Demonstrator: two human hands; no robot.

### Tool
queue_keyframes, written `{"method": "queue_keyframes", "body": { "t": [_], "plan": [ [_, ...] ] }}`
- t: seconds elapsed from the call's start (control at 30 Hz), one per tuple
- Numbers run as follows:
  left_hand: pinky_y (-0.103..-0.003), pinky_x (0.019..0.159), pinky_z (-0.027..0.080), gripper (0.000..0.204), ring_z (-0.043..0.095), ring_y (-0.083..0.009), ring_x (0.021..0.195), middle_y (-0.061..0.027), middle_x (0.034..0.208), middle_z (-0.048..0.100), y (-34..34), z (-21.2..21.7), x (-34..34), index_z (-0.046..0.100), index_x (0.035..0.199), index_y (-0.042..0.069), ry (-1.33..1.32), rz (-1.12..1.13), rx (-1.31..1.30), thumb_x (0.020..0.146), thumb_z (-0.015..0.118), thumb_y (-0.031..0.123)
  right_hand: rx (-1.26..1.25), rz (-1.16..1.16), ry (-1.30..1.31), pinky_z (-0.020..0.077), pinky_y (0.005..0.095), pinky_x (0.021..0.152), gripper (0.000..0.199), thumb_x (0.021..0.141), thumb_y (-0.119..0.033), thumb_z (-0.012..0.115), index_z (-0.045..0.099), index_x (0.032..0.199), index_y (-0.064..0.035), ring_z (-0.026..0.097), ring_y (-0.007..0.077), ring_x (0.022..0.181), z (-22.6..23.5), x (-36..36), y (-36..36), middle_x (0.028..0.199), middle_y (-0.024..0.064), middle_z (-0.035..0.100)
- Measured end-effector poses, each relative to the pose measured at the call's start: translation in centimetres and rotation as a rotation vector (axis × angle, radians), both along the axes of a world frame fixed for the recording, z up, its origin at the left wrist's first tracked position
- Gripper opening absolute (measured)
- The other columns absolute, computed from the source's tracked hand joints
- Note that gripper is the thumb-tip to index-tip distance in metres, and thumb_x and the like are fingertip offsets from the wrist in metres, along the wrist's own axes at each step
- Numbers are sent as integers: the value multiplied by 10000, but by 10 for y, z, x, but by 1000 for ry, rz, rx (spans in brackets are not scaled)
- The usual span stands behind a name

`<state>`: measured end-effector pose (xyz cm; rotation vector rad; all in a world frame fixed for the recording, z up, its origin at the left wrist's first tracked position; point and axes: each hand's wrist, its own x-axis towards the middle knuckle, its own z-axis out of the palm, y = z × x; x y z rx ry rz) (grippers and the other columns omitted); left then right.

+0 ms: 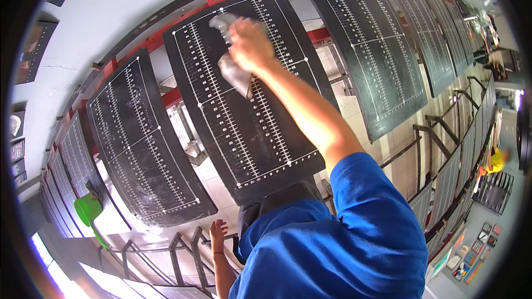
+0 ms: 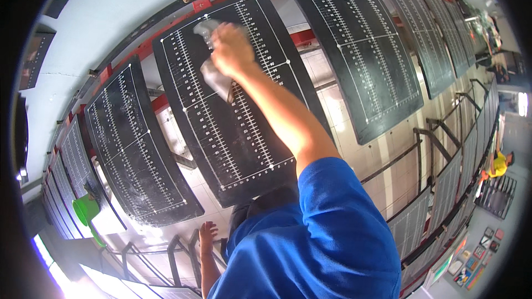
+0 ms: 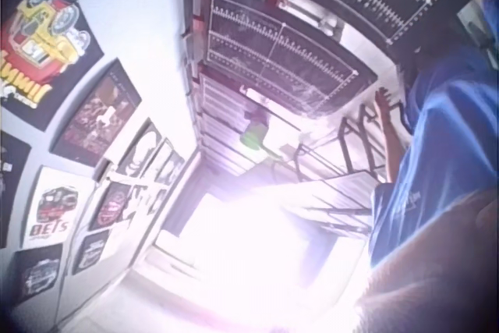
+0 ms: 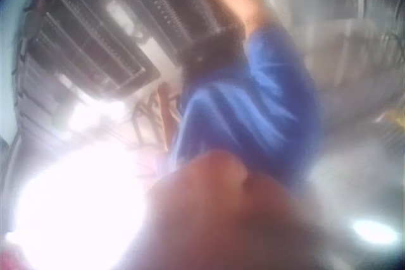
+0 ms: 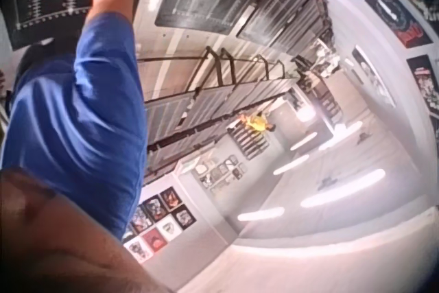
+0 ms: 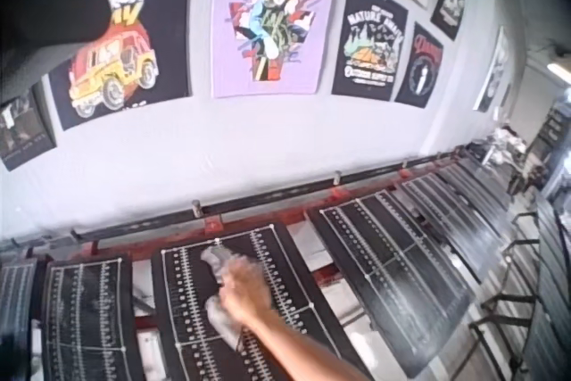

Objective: The person wipes a large black screen with a cloth, then pours liquid from a green scoop onto the screen and spreads it with their hand. The person continues wiping the screen with the cloth.

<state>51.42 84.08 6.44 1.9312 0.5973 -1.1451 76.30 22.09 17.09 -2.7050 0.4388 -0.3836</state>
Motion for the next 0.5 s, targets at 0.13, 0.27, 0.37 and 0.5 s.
{"method": "queue_keyframes", "body": {
  "t": [0.13, 0.27, 0.37, 0.5],
  "plan": [
    [-292, 620, 519, 416, 667, -168, 752, -81, 968, 687, 73, -6, -9, 613, 1111, 47, 60, 27, -41, 1037, 440, 419, -214, -294, -63, 262, 487, 1161, 588, 884, -243, 529, 457, 1378, 69, 382, 411, 1386, -47, -77, -21, 1465, 295, 421],
    [-292, 594, 513, 415, 649, -165, 712, -75, 933, 671, 151, -14, -4, 598, 1093, 62, 70, 107, -12, 1026, 455, 446, -424, -493, 51, 340, 507, 1116, 564, 862, -205, 534, 499, 1345, 83, 427, 441, 1336, -59, -226, 13, 1401, 306, 481],
    [-304, 571, 505, 436, 624, -165, 673, -70, 903, 657, 203, -25, 6, 591, 1103, 63, 119, 164, -9, 1023, 448, 467, -273, -737, 77, 339, 515, 1122, 540, 908, -184, 474, 460, 1362, 109, 422, 455, 1331, -70, -324, 70, 1397, 311, 475],
    [-321, 587, 504, 437, 608, -170, 692, -68, 902, 651, 258, -46, 16, 591, 1110, 67, 144, 129, 39, 1027, 429, 463, -153, -989, 57, 282, 510, 1159, 532, 945, -190, 419, 438, 1380, 115, 352, 457, 1381, -67, -346, 134, 1406, 323, 457]
  ]
}}
